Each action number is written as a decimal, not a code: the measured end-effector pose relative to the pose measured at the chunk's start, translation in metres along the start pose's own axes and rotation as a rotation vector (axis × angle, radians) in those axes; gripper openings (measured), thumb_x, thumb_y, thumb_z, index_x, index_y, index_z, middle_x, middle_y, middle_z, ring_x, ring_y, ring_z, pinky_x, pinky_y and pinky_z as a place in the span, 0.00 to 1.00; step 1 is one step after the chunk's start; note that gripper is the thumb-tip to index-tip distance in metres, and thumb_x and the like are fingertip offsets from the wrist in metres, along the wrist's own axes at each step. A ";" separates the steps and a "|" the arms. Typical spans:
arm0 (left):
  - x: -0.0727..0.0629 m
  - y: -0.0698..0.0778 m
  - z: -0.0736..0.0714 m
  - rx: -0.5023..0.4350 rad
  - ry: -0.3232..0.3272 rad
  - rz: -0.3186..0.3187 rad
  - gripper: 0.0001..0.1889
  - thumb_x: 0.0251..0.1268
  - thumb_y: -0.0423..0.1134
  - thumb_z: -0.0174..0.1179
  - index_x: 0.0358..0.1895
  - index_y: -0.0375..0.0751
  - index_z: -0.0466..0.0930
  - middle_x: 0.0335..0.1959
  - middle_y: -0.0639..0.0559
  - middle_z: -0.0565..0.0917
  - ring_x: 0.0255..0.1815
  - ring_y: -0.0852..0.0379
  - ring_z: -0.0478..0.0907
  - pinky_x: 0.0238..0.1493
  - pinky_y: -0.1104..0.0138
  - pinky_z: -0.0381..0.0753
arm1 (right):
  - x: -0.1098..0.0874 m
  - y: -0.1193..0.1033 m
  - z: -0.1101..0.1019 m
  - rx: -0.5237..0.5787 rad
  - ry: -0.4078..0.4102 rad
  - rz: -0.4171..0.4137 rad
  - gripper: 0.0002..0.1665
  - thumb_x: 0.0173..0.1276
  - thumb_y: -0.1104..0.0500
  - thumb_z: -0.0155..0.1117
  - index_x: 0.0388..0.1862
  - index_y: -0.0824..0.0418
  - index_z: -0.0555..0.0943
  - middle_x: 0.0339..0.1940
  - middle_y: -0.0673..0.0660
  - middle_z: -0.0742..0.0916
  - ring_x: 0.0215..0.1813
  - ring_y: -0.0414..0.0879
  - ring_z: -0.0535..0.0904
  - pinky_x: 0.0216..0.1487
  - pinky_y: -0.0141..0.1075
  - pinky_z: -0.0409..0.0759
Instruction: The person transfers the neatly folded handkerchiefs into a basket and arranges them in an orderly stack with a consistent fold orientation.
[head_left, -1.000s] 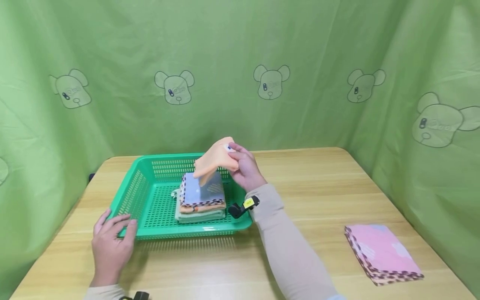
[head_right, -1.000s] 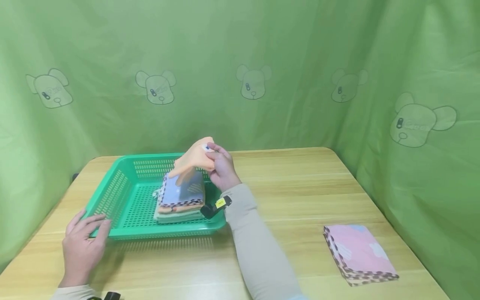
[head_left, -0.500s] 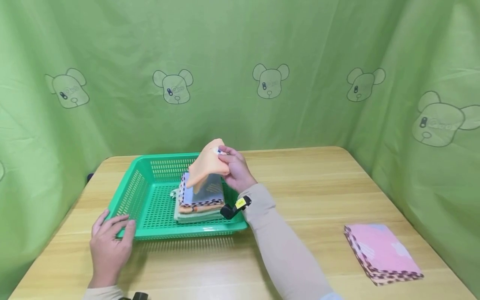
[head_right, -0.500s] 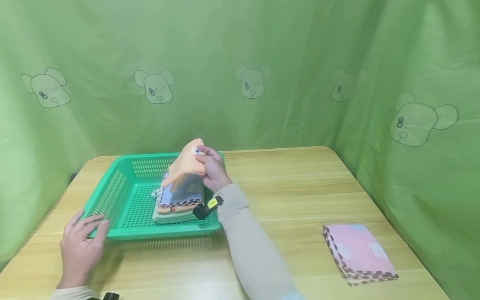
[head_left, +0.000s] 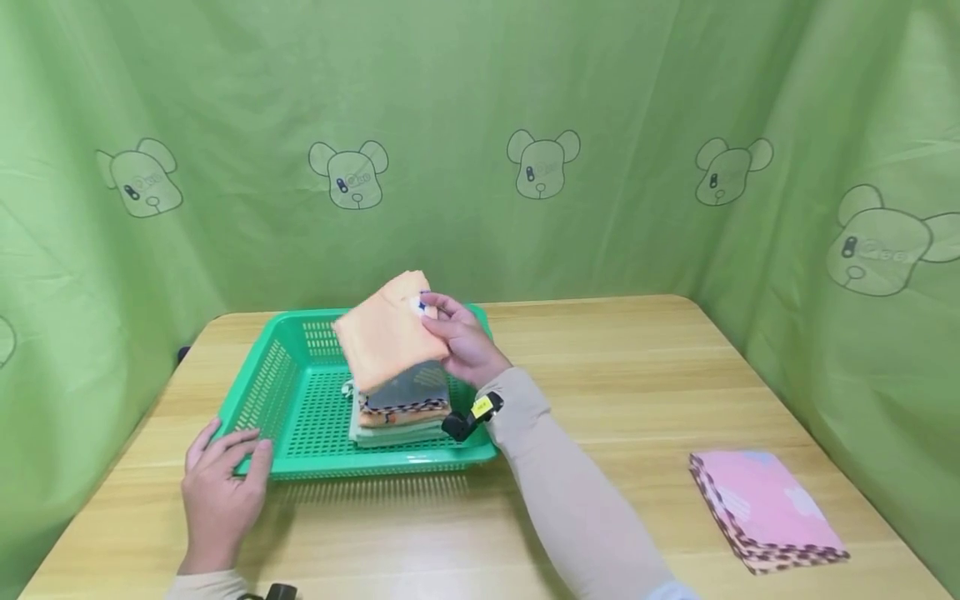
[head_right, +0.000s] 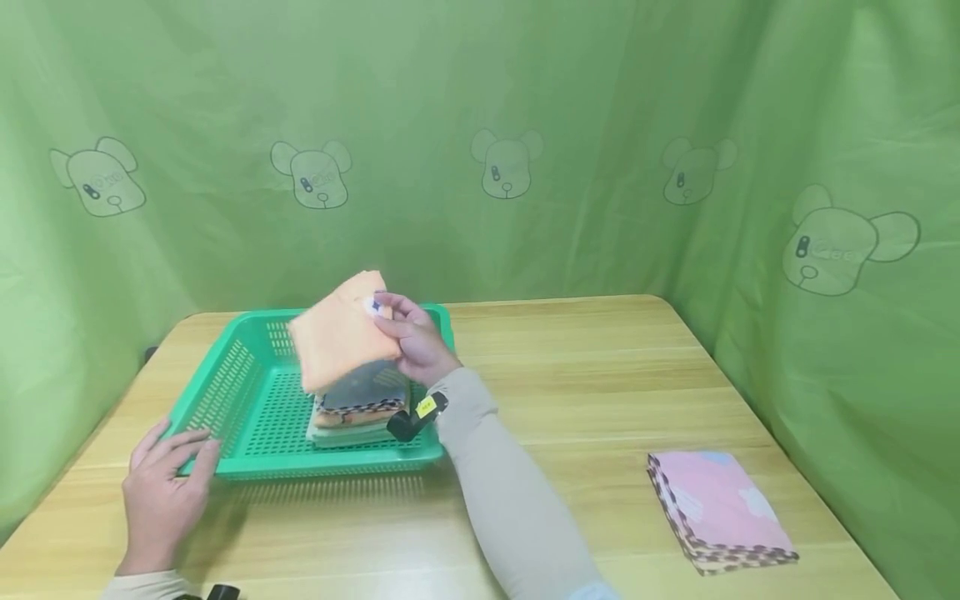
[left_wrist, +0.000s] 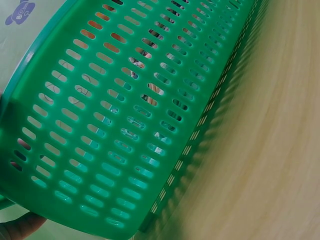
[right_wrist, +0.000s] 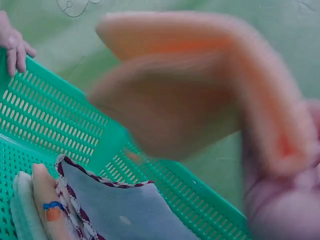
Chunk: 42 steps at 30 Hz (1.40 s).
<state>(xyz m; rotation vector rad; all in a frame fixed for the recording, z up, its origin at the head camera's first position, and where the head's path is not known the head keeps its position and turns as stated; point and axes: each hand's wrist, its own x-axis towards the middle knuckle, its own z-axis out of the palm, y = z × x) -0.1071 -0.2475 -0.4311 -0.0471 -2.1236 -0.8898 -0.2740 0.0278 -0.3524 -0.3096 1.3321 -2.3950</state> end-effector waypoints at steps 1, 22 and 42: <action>0.000 0.000 0.000 0.002 -0.002 0.001 0.09 0.56 0.34 0.63 0.26 0.29 0.84 0.38 0.35 0.85 0.63 0.31 0.67 0.68 0.47 0.57 | 0.001 0.001 -0.001 -0.071 0.024 0.043 0.19 0.69 0.76 0.47 0.55 0.62 0.72 0.52 0.58 0.77 0.38 0.45 0.82 0.36 0.31 0.83; -0.001 0.002 0.003 -0.015 0.008 0.001 0.07 0.54 0.33 0.64 0.25 0.30 0.85 0.37 0.35 0.85 0.63 0.31 0.67 0.67 0.46 0.57 | -0.004 0.013 -0.009 -0.854 0.131 0.310 0.22 0.55 0.78 0.58 0.48 0.64 0.79 0.40 0.59 0.79 0.21 0.41 0.71 0.19 0.28 0.71; 0.001 0.002 -0.001 -0.007 0.001 0.014 0.09 0.55 0.34 0.63 0.26 0.29 0.84 0.37 0.34 0.85 0.63 0.31 0.67 0.68 0.48 0.56 | 0.000 0.012 -0.005 -0.741 0.260 0.297 0.17 0.56 0.79 0.57 0.45 0.71 0.76 0.43 0.62 0.77 0.34 0.48 0.78 0.30 0.32 0.82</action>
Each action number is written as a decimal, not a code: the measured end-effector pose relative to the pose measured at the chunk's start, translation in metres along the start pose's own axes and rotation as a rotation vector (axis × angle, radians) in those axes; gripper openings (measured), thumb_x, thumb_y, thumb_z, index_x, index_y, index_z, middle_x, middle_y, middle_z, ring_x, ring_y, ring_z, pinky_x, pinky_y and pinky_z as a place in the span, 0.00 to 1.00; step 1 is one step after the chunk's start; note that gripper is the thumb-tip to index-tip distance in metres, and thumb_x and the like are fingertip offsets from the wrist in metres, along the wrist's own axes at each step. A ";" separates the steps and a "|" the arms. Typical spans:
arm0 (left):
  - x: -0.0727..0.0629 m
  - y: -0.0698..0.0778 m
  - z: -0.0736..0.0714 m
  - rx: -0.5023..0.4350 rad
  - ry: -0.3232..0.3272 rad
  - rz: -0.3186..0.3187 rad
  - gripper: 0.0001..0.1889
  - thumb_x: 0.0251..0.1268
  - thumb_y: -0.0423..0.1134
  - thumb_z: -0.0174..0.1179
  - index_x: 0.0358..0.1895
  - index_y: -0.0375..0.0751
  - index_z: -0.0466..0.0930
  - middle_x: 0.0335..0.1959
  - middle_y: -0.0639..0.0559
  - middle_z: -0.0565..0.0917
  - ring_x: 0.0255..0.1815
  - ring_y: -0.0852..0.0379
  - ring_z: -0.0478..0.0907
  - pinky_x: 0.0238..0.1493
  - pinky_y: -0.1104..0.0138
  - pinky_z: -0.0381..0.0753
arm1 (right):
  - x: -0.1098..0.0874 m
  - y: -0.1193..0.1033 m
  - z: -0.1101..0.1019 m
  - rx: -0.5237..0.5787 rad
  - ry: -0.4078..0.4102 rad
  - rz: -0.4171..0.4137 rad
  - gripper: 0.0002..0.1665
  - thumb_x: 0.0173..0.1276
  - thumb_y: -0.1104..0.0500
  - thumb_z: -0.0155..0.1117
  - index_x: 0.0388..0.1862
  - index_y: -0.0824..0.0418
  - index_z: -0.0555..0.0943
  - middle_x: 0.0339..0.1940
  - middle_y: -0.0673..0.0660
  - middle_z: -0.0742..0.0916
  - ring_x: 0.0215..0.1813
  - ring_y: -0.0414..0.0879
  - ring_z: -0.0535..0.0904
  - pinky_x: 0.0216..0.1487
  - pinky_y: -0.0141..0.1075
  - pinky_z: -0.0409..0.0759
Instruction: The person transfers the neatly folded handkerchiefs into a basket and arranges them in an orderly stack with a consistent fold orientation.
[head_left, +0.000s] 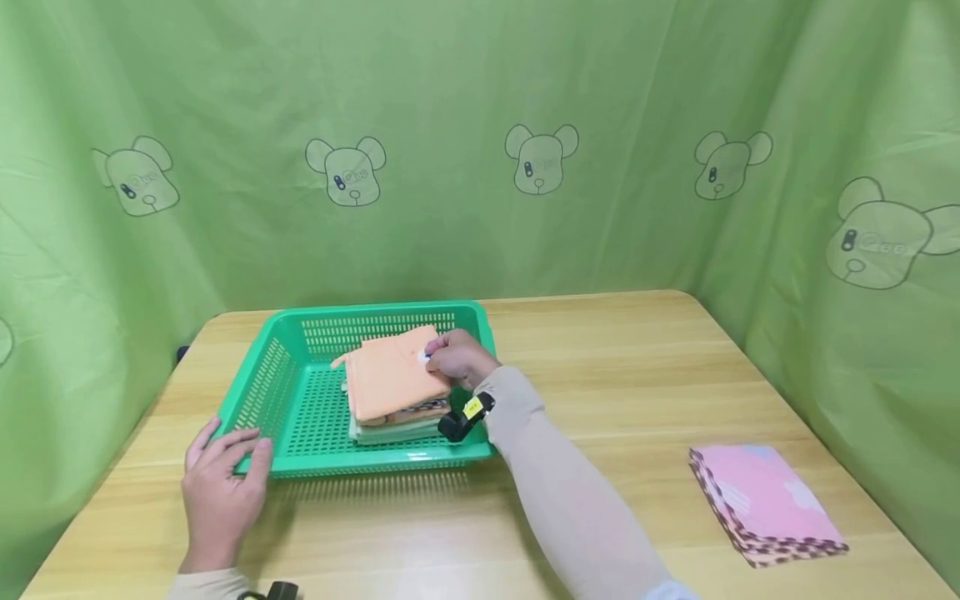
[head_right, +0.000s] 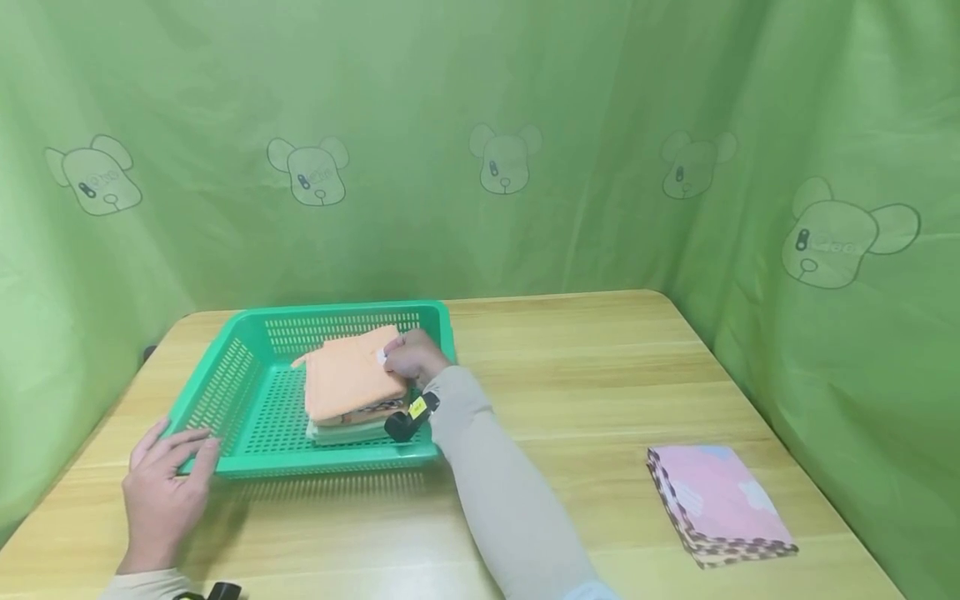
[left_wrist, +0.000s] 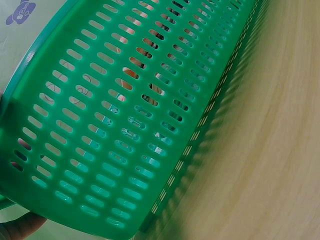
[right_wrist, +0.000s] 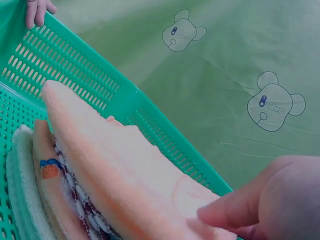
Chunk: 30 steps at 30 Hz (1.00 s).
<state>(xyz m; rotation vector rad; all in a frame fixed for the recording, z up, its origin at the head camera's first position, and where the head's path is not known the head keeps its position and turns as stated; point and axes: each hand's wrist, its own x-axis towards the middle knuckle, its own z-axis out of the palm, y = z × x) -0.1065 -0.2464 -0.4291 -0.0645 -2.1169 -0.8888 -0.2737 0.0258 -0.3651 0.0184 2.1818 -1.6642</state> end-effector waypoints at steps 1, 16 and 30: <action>0.000 0.000 0.000 -0.001 0.000 0.001 0.09 0.55 0.34 0.63 0.26 0.29 0.84 0.37 0.34 0.85 0.63 0.31 0.67 0.68 0.47 0.56 | 0.000 0.000 0.000 -0.022 0.001 -0.003 0.16 0.57 0.78 0.59 0.46 0.71 0.77 0.45 0.63 0.79 0.36 0.49 0.79 0.33 0.33 0.83; 0.000 0.001 -0.001 0.000 0.002 0.000 0.08 0.54 0.33 0.64 0.26 0.29 0.84 0.37 0.34 0.85 0.63 0.30 0.67 0.68 0.45 0.56 | -0.006 -0.002 -0.003 -0.167 0.000 0.018 0.27 0.70 0.55 0.60 0.13 0.55 0.62 0.12 0.47 0.61 0.15 0.39 0.55 0.22 0.32 0.61; 0.000 0.000 0.000 -0.005 0.010 0.018 0.08 0.54 0.33 0.64 0.25 0.29 0.84 0.36 0.34 0.85 0.62 0.30 0.68 0.68 0.47 0.56 | -0.007 -0.002 -0.004 -0.118 -0.017 0.016 0.29 0.70 0.53 0.61 0.12 0.54 0.59 0.11 0.46 0.61 0.15 0.39 0.55 0.22 0.32 0.60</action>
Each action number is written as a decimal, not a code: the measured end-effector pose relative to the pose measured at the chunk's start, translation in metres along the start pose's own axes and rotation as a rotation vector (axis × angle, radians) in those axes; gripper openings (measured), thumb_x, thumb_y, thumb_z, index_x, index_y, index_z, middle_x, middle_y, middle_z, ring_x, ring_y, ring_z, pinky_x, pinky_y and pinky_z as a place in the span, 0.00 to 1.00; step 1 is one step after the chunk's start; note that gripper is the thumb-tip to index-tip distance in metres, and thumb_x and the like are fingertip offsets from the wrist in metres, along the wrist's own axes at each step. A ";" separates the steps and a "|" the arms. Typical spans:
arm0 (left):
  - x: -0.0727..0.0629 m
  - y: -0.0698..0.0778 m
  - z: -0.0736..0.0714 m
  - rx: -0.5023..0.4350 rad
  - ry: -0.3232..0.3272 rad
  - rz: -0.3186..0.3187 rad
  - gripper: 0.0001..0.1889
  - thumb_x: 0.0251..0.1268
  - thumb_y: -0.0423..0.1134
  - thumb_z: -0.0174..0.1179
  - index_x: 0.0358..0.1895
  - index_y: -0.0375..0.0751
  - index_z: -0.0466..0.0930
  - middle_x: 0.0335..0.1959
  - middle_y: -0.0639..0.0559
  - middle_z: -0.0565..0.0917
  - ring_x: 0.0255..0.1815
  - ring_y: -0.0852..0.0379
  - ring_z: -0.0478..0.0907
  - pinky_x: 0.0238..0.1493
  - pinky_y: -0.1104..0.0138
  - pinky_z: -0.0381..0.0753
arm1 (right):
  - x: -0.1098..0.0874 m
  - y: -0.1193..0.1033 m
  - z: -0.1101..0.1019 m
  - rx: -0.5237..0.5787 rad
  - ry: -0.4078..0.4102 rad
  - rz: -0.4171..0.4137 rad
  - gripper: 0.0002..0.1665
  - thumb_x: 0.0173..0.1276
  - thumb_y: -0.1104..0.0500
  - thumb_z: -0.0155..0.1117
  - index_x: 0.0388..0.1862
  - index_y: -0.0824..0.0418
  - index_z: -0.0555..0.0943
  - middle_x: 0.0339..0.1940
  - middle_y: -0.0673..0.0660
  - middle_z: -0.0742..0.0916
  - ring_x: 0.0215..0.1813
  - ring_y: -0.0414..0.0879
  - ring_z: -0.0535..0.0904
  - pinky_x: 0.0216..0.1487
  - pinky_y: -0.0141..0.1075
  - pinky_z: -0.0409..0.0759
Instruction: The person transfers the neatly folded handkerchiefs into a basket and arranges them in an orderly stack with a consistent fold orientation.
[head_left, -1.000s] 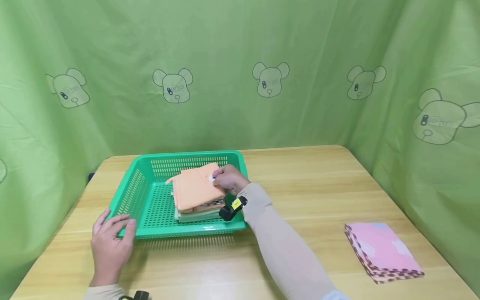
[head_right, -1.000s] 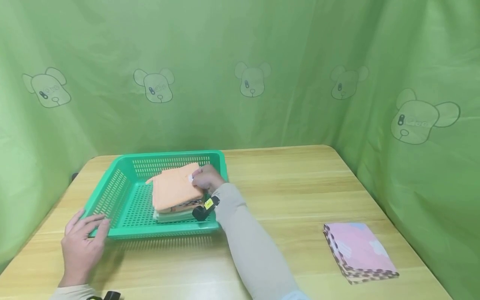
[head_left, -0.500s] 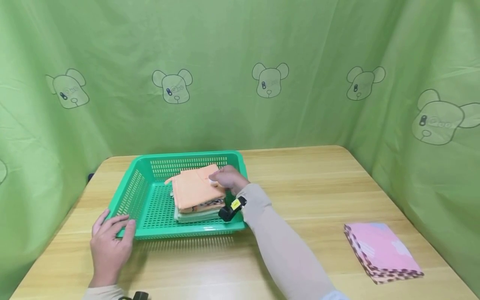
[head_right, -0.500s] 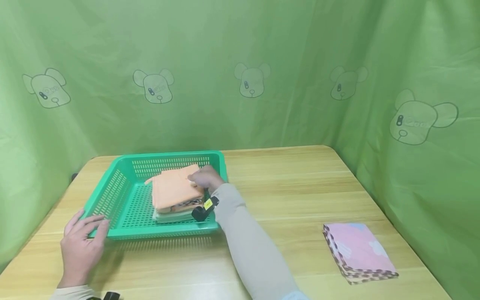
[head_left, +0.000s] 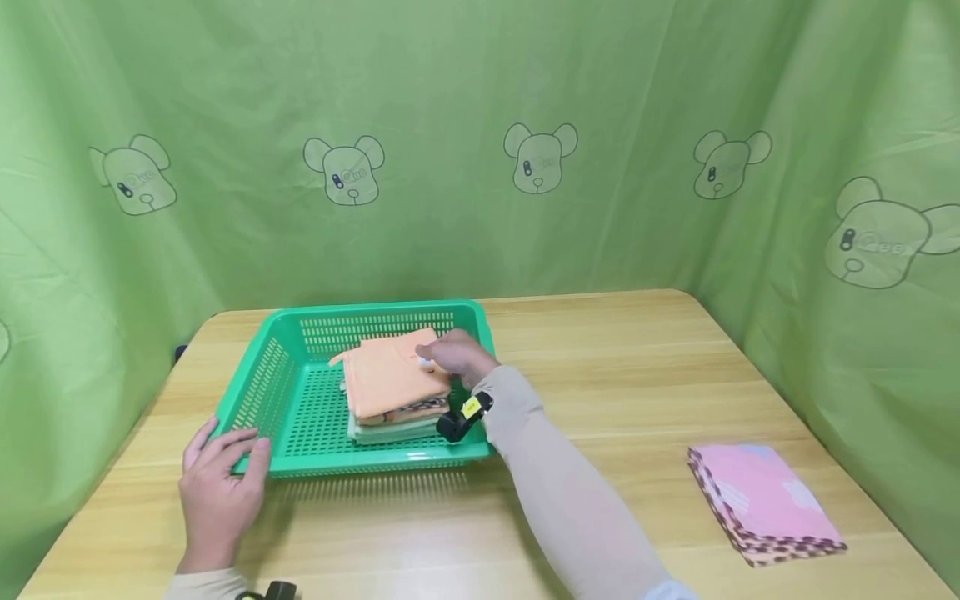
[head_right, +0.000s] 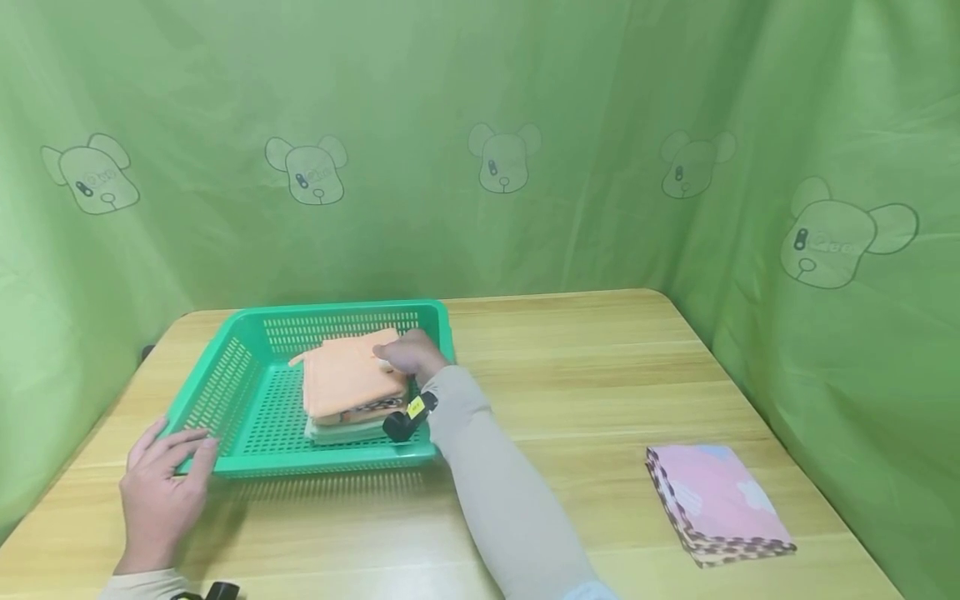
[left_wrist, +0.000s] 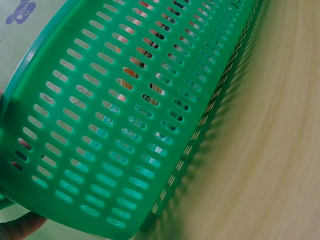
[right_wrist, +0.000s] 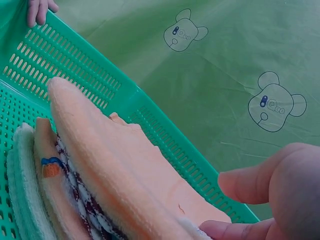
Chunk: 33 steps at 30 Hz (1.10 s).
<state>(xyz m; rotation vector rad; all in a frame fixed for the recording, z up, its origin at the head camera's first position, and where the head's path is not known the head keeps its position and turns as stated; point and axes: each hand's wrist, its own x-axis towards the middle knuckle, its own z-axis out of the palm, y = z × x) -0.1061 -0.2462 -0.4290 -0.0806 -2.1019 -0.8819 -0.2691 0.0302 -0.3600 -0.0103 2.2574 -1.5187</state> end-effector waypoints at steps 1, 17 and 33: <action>0.000 0.000 0.000 -0.001 0.002 0.002 0.08 0.54 0.33 0.64 0.25 0.29 0.84 0.36 0.34 0.85 0.62 0.30 0.68 0.68 0.47 0.56 | 0.000 0.000 0.000 0.010 0.004 -0.003 0.29 0.70 0.54 0.61 0.12 0.54 0.59 0.11 0.46 0.61 0.15 0.39 0.56 0.21 0.31 0.60; -0.001 0.001 -0.001 0.003 0.004 -0.008 0.08 0.54 0.33 0.64 0.25 0.29 0.84 0.36 0.34 0.85 0.62 0.30 0.67 0.68 0.47 0.57 | 0.000 0.000 0.000 0.034 -0.033 0.009 0.32 0.70 0.53 0.62 0.10 0.52 0.56 0.10 0.45 0.58 0.13 0.39 0.53 0.20 0.31 0.60; 0.000 0.001 0.000 0.000 0.010 0.000 0.09 0.54 0.34 0.64 0.25 0.29 0.84 0.36 0.34 0.85 0.62 0.30 0.68 0.67 0.46 0.58 | -0.002 0.000 -0.002 0.080 0.020 -0.004 0.29 0.70 0.52 0.61 0.15 0.54 0.57 0.25 0.51 0.63 0.23 0.42 0.57 0.31 0.37 0.63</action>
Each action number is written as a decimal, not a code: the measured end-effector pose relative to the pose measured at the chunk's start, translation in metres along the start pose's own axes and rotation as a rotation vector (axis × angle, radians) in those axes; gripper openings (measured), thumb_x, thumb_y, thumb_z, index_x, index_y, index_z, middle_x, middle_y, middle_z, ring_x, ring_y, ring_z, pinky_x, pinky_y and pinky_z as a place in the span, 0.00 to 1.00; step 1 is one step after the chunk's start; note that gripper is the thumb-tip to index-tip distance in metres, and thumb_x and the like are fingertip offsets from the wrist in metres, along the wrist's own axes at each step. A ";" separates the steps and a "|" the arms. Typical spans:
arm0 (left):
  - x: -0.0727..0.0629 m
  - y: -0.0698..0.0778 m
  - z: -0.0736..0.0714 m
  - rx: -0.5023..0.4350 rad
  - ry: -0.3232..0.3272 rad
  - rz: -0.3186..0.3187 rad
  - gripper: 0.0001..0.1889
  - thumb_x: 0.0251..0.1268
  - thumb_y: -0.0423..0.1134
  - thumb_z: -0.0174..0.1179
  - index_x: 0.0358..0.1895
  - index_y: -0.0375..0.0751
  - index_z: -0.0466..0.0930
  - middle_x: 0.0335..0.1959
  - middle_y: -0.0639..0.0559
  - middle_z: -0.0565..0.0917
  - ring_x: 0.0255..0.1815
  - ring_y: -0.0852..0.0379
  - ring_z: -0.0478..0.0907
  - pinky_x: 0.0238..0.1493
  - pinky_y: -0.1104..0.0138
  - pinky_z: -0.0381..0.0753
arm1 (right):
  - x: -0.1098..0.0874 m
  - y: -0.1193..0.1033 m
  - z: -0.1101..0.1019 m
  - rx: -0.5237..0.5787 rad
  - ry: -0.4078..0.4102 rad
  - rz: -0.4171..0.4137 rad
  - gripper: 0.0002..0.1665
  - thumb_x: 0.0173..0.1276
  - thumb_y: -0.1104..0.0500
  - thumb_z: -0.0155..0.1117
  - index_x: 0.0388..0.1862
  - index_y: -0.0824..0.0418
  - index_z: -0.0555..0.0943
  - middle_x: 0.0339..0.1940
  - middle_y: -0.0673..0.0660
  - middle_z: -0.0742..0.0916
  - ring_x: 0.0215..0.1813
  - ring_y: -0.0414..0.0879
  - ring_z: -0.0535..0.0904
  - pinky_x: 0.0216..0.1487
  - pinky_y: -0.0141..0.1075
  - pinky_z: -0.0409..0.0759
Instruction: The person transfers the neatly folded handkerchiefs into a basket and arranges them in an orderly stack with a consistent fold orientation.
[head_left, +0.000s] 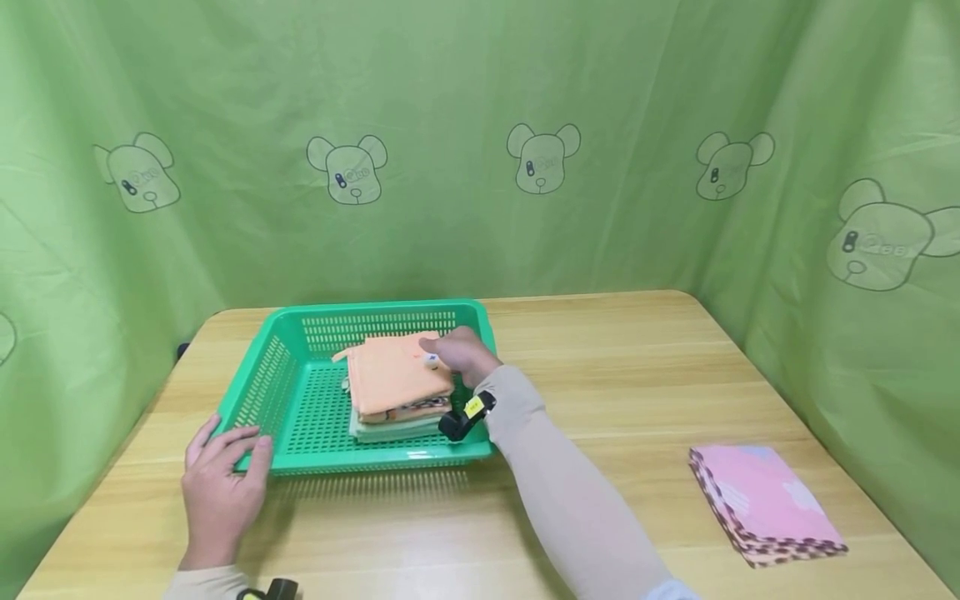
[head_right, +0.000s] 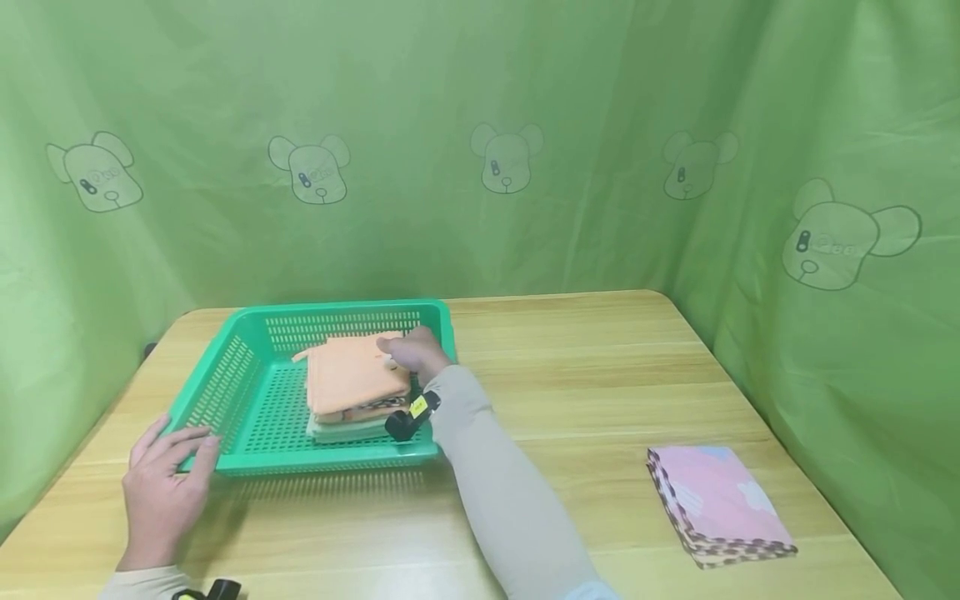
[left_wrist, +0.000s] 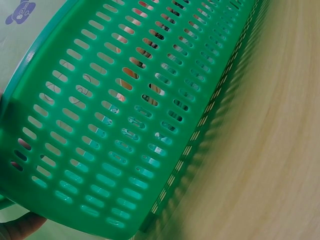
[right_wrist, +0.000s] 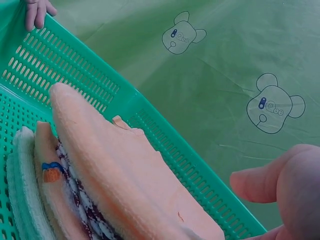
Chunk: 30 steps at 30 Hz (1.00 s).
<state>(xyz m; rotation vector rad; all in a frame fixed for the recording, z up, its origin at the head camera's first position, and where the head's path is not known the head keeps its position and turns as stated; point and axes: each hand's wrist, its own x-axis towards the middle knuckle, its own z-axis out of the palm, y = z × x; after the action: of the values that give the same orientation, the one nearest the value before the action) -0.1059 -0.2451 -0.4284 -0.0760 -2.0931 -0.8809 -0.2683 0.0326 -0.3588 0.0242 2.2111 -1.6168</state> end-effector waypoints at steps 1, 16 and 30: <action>0.000 0.000 0.000 0.000 0.000 0.000 0.09 0.54 0.33 0.64 0.25 0.29 0.84 0.36 0.34 0.85 0.62 0.30 0.68 0.67 0.46 0.58 | 0.000 0.000 0.000 0.004 0.001 0.000 0.29 0.70 0.52 0.61 0.15 0.54 0.57 0.24 0.51 0.63 0.23 0.42 0.57 0.31 0.37 0.62; -0.001 -0.002 0.000 -0.005 0.008 0.002 0.09 0.54 0.34 0.63 0.25 0.29 0.84 0.36 0.34 0.85 0.62 0.30 0.68 0.67 0.45 0.57 | 0.003 -0.001 0.001 0.108 0.089 -0.044 0.27 0.71 0.52 0.60 0.58 0.72 0.72 0.59 0.64 0.78 0.59 0.54 0.74 0.61 0.44 0.72; 0.001 -0.002 0.001 -0.009 0.009 0.008 0.08 0.54 0.33 0.63 0.25 0.29 0.84 0.36 0.33 0.85 0.61 0.29 0.68 0.67 0.44 0.57 | 0.000 -0.006 -0.015 0.411 -0.048 -0.046 0.34 0.76 0.55 0.52 0.73 0.69 0.55 0.74 0.65 0.64 0.71 0.60 0.62 0.70 0.45 0.63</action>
<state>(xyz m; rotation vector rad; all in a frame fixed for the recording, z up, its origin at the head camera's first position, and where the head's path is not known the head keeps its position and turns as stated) -0.1082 -0.2461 -0.4299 -0.0854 -2.0795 -0.8848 -0.2745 0.0446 -0.3490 0.0484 1.8211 -2.0471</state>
